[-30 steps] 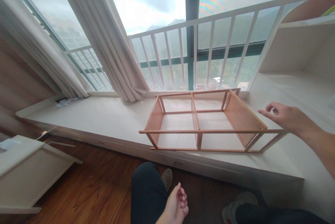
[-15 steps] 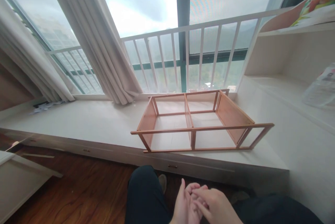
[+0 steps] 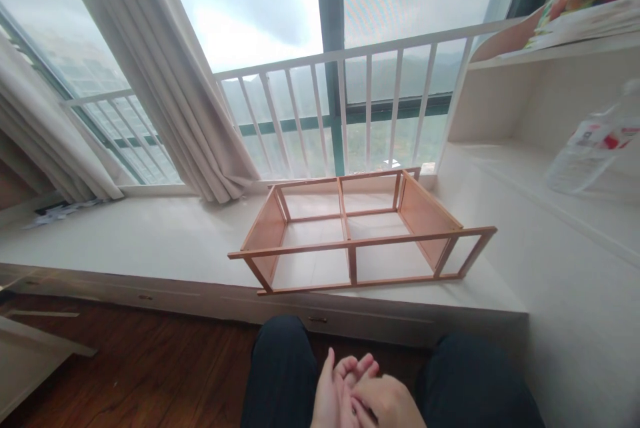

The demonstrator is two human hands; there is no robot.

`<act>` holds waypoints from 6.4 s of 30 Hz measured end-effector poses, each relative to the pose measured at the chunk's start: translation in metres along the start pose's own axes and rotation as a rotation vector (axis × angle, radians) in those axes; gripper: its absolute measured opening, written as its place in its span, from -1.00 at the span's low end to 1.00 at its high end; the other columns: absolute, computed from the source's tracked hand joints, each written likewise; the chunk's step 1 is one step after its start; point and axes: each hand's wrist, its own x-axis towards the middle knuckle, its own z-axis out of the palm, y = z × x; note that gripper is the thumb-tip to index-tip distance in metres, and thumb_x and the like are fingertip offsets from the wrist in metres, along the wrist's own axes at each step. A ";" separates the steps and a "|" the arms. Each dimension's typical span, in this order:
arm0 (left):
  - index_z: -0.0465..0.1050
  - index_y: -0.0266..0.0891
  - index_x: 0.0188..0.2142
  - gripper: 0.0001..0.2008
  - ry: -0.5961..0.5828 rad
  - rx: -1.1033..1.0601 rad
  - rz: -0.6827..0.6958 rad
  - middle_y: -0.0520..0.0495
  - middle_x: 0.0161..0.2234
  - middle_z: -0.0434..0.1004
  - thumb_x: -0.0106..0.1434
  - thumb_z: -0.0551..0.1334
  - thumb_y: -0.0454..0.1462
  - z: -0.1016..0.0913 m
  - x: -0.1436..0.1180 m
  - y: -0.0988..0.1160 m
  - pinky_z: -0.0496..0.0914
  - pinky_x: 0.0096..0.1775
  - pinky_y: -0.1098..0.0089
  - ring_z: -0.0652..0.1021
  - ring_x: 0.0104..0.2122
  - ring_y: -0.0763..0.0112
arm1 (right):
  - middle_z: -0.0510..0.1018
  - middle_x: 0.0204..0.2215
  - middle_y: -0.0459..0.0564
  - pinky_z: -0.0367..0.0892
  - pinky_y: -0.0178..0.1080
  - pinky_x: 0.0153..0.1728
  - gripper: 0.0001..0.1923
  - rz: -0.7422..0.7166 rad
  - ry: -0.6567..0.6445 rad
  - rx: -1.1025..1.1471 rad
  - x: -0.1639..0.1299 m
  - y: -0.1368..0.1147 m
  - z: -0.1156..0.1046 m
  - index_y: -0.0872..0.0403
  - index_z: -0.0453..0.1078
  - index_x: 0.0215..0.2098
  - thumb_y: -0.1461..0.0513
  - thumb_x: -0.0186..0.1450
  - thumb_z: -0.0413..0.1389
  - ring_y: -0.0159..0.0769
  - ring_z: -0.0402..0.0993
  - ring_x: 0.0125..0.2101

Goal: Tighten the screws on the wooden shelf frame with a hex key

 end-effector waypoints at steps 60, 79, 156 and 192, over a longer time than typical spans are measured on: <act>0.26 -0.06 0.39 -0.46 -0.354 2.470 1.509 -0.06 0.38 0.32 0.45 0.19 -0.22 0.186 -0.006 0.174 0.50 0.19 0.11 0.55 0.21 0.14 | 0.71 -0.24 -0.03 0.41 -0.29 -0.41 -0.89 0.258 0.664 0.543 0.186 0.047 -0.048 0.00 0.62 -0.16 0.22 0.40 0.23 -0.36 0.46 -0.45; 0.26 -0.03 0.40 -0.45 -0.375 2.449 1.466 0.01 0.40 0.28 0.45 0.20 -0.23 0.184 -0.004 0.175 0.47 0.23 0.15 0.54 0.21 0.17 | 0.70 -0.25 -0.02 0.42 -0.27 -0.40 -0.91 0.179 0.724 0.422 0.191 0.056 -0.040 0.02 0.59 -0.18 0.26 0.42 0.21 -0.36 0.49 -0.44; 0.64 -0.27 -0.27 -0.65 -0.286 0.688 0.772 -0.10 -0.30 0.62 0.06 0.52 -0.07 0.104 0.047 0.041 0.38 -0.22 0.40 0.50 -0.29 0.38 | 0.42 -0.43 -0.18 0.43 -0.21 -0.30 -0.37 0.533 0.253 0.440 0.147 0.063 -0.047 0.08 0.02 0.31 0.28 0.28 -0.01 -0.30 0.45 -0.45; 0.61 -0.30 -0.37 -0.74 -0.445 0.421 0.531 0.07 -0.53 0.38 0.04 0.51 -0.16 0.145 0.035 0.068 0.31 -0.42 0.50 0.39 -0.49 0.54 | 0.59 -0.25 -0.04 0.48 -0.24 -0.19 -0.73 0.011 0.411 0.344 0.148 0.059 -0.079 0.02 0.47 -0.07 0.45 0.35 0.23 -0.31 0.55 -0.23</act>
